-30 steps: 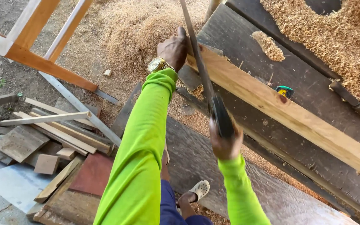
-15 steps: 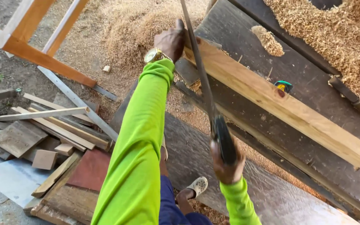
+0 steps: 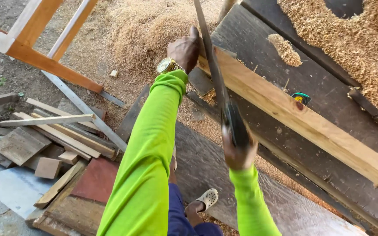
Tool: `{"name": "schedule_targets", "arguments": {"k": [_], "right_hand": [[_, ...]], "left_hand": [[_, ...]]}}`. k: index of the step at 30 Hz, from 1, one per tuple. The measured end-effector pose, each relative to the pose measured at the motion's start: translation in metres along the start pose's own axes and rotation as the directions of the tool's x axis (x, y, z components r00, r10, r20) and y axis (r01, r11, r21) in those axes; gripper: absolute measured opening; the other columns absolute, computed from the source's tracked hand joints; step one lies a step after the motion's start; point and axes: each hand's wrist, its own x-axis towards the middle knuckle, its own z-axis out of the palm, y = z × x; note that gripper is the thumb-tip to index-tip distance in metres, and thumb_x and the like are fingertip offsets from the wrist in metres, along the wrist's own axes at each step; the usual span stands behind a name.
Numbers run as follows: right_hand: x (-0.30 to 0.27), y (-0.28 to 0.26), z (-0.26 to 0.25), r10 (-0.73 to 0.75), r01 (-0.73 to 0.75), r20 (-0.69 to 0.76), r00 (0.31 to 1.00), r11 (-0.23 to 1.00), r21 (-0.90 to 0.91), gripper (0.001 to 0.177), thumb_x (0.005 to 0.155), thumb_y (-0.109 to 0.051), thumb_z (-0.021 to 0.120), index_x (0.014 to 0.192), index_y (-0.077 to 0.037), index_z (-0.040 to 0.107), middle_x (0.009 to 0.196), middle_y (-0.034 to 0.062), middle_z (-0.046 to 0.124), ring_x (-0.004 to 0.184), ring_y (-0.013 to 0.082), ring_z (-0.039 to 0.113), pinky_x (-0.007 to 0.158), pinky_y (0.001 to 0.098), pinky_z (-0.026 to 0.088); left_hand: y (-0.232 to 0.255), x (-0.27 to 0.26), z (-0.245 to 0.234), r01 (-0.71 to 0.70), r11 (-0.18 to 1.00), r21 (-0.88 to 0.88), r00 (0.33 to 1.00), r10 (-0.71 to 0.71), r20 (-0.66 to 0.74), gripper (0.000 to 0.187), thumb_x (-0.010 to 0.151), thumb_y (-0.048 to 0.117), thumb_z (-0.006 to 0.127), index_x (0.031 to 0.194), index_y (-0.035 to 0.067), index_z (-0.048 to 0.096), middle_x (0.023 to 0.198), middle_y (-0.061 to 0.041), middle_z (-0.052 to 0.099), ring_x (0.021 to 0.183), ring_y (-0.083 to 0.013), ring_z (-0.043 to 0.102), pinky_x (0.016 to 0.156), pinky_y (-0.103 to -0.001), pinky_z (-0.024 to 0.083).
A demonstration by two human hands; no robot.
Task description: The recorder is using a hand saw to cut a piece of lumber on a workbench.
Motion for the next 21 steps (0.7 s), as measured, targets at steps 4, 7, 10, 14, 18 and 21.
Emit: {"name": "schedule_targets", "arguments": {"k": [4, 7, 10, 14, 18, 21], "right_hand": [[0.060, 0.009, 0.033, 0.153, -0.157, 0.049, 0.987, 0.982, 0.105, 0.024, 0.094, -0.008, 0.073, 0.116, 0.003, 0.071, 0.090, 0.0081, 0.077, 0.073, 0.0157, 0.073, 0.066, 0.0313, 0.060], [0.050, 0.013, 0.032, 0.055, -0.055, 0.043, 0.998, 0.998, 0.003, 0.020, 0.098, -0.008, 0.075, 0.113, 0.004, 0.071, 0.090, 0.0079, 0.075, 0.078, 0.0134, 0.072, 0.073, 0.0294, 0.058], [0.011, 0.017, 0.017, 0.072, -0.076, 0.023, 0.997, 0.967, 0.243, 0.029, 0.097, -0.006, 0.073, 0.124, 0.004, 0.068, 0.105, 0.0062, 0.074, 0.093, 0.0112, 0.068, 0.084, 0.0272, 0.055], [-0.078, 0.014, -0.035, 0.262, -0.264, 0.037, 0.964, 0.962, 0.068, 0.034, 0.094, -0.007, 0.076, 0.126, 0.000, 0.071, 0.085, 0.0046, 0.071, 0.075, 0.0079, 0.062, 0.070, 0.0229, 0.051], [-0.131, 0.018, -0.063, 0.189, -0.189, 0.026, 0.982, 0.982, -0.030, 0.032, 0.092, -0.013, 0.074, 0.120, 0.001, 0.069, 0.089, 0.0075, 0.073, 0.072, 0.0145, 0.071, 0.065, 0.0273, 0.057], [-0.127, 0.013, -0.059, 0.091, -0.090, 0.044, 0.995, 0.995, -0.032, 0.032, 0.094, -0.014, 0.072, 0.122, 0.001, 0.067, 0.093, 0.0083, 0.073, 0.075, 0.0147, 0.072, 0.064, 0.0279, 0.059]], "left_hand": [[0.007, -0.004, -0.007, 0.032, 0.999, 0.030, 0.997, -0.034, 0.068, 0.029, 0.104, 0.004, 0.043, 0.133, 0.005, 0.038, 0.090, -0.020, 0.072, 0.073, -0.0303, 0.073, 0.059, -0.040, 0.061], [0.008, -0.012, -0.018, 0.042, 0.999, -0.001, 0.992, -0.042, 0.121, 0.024, 0.106, 0.005, 0.040, 0.130, 0.005, 0.040, 0.091, -0.019, 0.072, 0.073, -0.0297, 0.073, 0.061, -0.041, 0.062], [0.000, -0.005, 0.004, 0.032, 0.999, 0.016, 0.998, -0.033, 0.045, 0.020, 0.110, 0.007, 0.037, 0.129, 0.005, 0.041, 0.093, -0.020, 0.073, 0.075, -0.0308, 0.073, 0.063, -0.042, 0.061], [-0.012, 0.013, 0.028, -0.044, 0.997, 0.059, 0.994, 0.050, -0.100, 0.031, 0.095, 0.008, 0.045, 0.126, 0.004, 0.040, 0.092, -0.019, 0.072, 0.077, -0.0322, 0.072, 0.060, -0.045, 0.059], [0.006, -0.004, -0.004, 0.031, 1.000, -0.003, 0.999, -0.031, 0.024, 0.030, 0.101, 0.009, 0.043, 0.130, 0.004, 0.039, 0.092, -0.018, 0.074, 0.079, -0.0299, 0.074, 0.063, -0.040, 0.062], [0.011, -0.009, -0.012, 0.113, 0.992, -0.047, 0.986, -0.106, 0.126, 0.026, 0.106, 0.008, 0.039, 0.131, 0.005, 0.038, 0.092, -0.017, 0.074, 0.077, -0.0276, 0.077, 0.061, -0.036, 0.064]]}}
